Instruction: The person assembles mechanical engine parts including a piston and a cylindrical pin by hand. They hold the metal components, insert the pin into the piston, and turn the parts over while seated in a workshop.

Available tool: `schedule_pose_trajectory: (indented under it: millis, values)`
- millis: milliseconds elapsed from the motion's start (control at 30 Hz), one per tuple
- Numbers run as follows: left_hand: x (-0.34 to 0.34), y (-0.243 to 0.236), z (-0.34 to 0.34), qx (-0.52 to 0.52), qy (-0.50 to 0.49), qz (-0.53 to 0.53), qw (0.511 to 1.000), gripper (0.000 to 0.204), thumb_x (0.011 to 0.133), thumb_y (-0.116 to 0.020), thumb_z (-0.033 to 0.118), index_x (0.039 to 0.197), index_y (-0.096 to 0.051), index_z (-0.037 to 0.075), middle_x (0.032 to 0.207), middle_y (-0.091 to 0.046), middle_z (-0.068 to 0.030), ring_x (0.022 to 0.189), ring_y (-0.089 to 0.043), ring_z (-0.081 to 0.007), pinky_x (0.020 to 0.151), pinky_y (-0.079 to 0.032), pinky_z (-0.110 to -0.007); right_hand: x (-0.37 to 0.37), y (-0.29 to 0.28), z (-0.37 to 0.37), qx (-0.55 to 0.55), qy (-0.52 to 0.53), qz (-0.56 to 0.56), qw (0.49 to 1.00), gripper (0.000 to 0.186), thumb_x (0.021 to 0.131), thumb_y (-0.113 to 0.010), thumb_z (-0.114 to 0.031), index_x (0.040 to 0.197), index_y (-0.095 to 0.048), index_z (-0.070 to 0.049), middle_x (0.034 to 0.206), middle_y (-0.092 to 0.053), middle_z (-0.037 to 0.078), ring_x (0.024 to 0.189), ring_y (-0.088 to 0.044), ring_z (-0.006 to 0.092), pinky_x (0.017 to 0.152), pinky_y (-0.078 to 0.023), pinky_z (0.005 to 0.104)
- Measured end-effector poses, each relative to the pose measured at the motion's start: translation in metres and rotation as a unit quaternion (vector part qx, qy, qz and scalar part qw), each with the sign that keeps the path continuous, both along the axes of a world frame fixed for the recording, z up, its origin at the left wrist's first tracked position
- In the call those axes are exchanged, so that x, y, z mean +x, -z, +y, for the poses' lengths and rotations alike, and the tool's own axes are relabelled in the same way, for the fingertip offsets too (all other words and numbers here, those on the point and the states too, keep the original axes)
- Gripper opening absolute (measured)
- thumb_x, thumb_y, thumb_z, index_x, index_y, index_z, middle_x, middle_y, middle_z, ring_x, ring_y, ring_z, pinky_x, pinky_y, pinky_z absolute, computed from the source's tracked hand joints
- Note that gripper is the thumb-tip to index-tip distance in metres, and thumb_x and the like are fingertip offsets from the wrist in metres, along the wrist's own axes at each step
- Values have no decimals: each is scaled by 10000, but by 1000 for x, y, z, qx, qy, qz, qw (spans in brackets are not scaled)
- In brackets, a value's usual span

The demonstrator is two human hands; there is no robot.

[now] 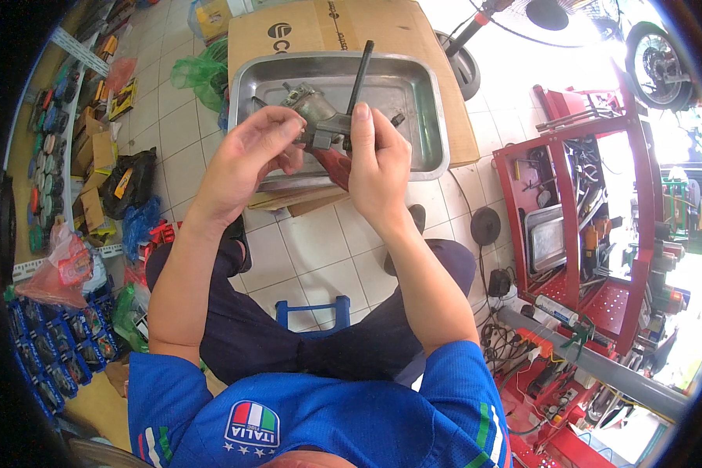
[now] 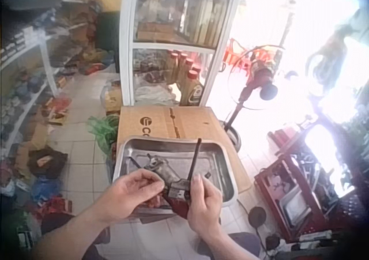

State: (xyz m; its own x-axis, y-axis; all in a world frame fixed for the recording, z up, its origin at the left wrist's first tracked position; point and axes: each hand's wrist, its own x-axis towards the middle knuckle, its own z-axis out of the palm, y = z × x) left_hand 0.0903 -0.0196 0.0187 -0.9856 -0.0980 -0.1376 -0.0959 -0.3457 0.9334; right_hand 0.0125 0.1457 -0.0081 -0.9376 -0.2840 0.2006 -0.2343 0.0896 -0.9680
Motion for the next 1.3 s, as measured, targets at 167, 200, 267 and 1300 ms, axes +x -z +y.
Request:
schedule_pose_trajectory:
  millis: [167,200,267,1300]
  values:
    - [-2,4,-3,8,-8,-33,999,214,938,-655,157,1110,-602,42,905,-611,-11,816,-575,-108,734,-457,-251,6,-10,-2,-13,-12,-32,999,396,1056,-453,-331,839,-589,-29,671,-480,-57,581,-383,21,493,-285,204]
    - [-2,5,-3,7,-9,-16,1000,217,931,-657,147,1115,-603,45,918,-613,-13,823,-577,-110,739,-458,-250,5,-10,-1,-10,-11,-27,1000,397,1056,-453,-332,841,-591,-29,672,-482,-56,581,-383,21,493,-285,204]
    - [-2,6,-2,4,-11,18,1000,226,919,-663,126,1123,-604,49,944,-615,-17,839,-581,-115,747,-459,-248,5,-8,-1,-6,-10,-17,1000,398,1056,-452,-334,846,-594,-28,672,-485,-55,580,-383,22,493,-284,203]
    - [2,4,3,-24,1,54,998,196,923,-620,116,1100,-589,37,932,-597,-34,826,-566,-130,768,-453,-273,3,-7,-2,7,17,-15,1000,459,1047,-459,-322,728,-506,5,590,-418,3,584,-341,86,518,-317,292]
